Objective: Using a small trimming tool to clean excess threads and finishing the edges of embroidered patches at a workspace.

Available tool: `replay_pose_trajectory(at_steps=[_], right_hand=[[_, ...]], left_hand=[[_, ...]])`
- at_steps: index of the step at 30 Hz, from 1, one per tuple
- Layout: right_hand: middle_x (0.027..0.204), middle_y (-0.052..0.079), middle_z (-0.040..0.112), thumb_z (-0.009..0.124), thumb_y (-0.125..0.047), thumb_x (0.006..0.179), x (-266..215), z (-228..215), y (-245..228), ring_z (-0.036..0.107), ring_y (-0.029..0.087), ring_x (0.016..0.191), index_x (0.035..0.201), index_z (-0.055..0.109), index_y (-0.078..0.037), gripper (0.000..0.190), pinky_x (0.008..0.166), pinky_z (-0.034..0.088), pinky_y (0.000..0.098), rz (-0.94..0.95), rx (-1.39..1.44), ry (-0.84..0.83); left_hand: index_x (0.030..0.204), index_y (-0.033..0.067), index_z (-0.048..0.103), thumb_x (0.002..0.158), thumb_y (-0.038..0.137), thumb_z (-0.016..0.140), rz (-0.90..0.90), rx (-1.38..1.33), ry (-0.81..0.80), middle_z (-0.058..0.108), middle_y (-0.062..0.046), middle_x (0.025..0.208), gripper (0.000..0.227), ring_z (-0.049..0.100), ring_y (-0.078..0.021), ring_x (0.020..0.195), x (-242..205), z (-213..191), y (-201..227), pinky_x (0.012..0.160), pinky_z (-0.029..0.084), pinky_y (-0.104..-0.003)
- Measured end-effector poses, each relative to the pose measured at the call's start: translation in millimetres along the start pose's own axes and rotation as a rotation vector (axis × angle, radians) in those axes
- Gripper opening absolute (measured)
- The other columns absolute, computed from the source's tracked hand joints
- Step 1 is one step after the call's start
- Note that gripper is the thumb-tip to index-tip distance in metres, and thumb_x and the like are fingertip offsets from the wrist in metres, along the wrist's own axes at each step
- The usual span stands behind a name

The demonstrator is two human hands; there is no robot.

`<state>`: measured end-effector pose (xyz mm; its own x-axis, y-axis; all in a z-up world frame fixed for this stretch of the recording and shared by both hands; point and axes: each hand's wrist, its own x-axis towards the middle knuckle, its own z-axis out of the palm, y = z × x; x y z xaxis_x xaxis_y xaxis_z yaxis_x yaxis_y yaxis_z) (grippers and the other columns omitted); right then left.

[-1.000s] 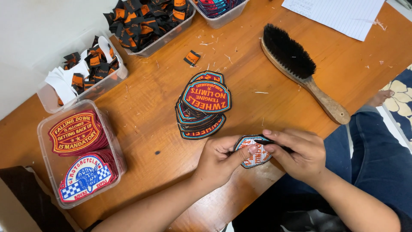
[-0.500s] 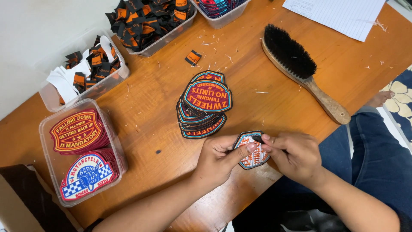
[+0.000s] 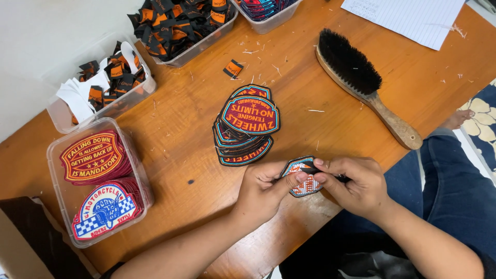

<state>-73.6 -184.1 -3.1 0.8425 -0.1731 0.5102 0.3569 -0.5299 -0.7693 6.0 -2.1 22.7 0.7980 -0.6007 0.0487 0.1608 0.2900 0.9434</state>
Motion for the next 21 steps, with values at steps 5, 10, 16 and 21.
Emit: replay_pose_trajectory(at_steps=[5,10,16,21], right_hand=[[0.052,0.008,0.065,0.076,-0.007,0.086,2,2,-3,0.06,0.02,0.038,0.089,0.078,0.001,0.008,0.041,0.051,0.0288,0.012,0.011,-0.01],[0.055,0.009,0.07,0.074,-0.007,0.088,2,3,-3,0.065,0.021,0.041,0.086,0.078,0.0,0.008,0.045,0.054,0.0294,0.018,-0.01,-0.031],[0.058,0.008,0.072,0.073,-0.006,0.089,2,0,-1,0.071,0.02,0.047,0.086,0.077,0.0,0.008,0.048,0.056,0.0296,0.045,-0.003,-0.044],[0.046,0.005,0.059,0.07,-0.015,0.094,0,-9,5,0.048,0.011,0.043,0.1,0.074,-0.002,0.015,0.044,0.044,0.0259,0.211,-0.067,0.006]], left_hand=[[0.089,0.0031,0.079,0.092,0.007,0.076,0.026,0.016,0.011,0.076,-0.006,0.072,0.006,0.055,-0.0032,0.081,-2,2,-4,0.073,0.055,-0.025],[0.082,0.0036,0.077,0.09,0.007,0.077,0.076,0.073,0.045,0.072,-0.004,0.065,0.009,0.049,-0.0026,0.077,-3,0,-4,0.068,0.053,-0.024],[0.076,0.0047,0.076,0.09,0.007,0.077,0.09,0.107,0.042,0.067,-0.002,0.059,0.014,0.045,-0.0033,0.073,-1,2,4,0.064,0.052,-0.025],[0.091,0.0039,0.079,0.092,0.008,0.076,0.027,0.092,0.028,0.076,-0.005,0.071,0.005,0.052,-0.0035,0.08,0,1,-3,0.071,0.055,-0.025]])
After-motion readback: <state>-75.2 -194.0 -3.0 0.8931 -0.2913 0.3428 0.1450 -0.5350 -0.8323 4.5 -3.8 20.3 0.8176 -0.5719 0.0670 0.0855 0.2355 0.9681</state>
